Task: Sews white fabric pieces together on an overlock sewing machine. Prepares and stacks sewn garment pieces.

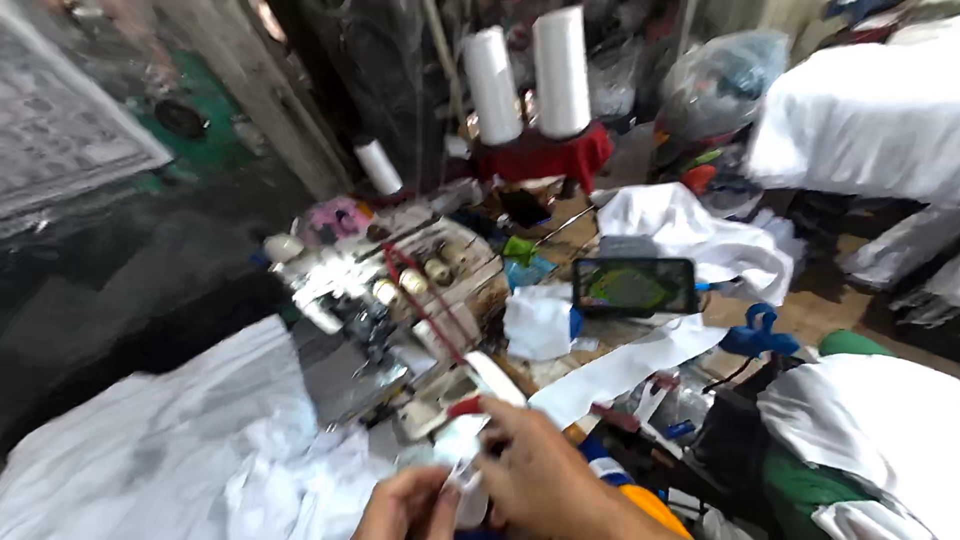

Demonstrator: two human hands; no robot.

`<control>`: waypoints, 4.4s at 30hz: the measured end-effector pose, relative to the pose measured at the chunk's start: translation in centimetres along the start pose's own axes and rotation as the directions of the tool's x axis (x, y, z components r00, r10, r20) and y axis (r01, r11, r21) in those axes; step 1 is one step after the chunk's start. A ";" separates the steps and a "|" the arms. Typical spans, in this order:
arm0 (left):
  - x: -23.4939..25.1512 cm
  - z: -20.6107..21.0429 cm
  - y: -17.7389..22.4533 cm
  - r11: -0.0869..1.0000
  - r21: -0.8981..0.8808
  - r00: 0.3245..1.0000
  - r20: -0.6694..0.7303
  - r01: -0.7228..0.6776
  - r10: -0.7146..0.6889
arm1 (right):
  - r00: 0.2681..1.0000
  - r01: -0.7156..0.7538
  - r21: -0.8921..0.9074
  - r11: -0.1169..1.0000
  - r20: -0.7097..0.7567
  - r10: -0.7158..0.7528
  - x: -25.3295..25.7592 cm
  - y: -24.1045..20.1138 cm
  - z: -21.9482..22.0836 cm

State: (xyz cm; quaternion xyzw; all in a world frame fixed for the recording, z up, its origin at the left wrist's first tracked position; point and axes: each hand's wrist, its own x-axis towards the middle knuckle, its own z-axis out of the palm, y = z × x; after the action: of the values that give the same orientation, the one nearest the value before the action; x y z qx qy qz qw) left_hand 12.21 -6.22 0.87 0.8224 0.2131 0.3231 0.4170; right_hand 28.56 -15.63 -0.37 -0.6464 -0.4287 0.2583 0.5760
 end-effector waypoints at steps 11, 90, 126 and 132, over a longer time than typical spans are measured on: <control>-3.5 5.1 -0.4 0.975 -0.137 0.949 -0.240 0.176 -0.205 | 0.994 -0.101 0.444 0.890 0.017 0.105 -3.1 1.6 -0.3; -8.9 -2.6 -1.6 0.924 -0.093 0.919 -0.106 0.371 -0.379 | 0.940 -0.214 0.201 0.956 0.309 0.146 -6.1 1.3 5.2; 3.2 -8.0 -3.4 0.756 0.649 0.988 -0.049 -0.081 0.148 | 0.979 0.066 -0.206 0.976 0.201 -0.024 4.3 0.1 5.7; 3.7 -7.8 -5.3 0.827 0.549 0.993 -0.076 0.121 -0.095 | 0.980 0.073 -0.237 0.969 0.200 -0.024 4.3 0.8 5.0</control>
State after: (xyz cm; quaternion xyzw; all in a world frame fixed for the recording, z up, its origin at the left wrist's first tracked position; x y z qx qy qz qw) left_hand 8.80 3.33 1.30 0.8867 0.3529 0.2426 0.1745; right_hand 26.80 -9.30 -1.47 -0.6729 -0.5273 0.2517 0.4536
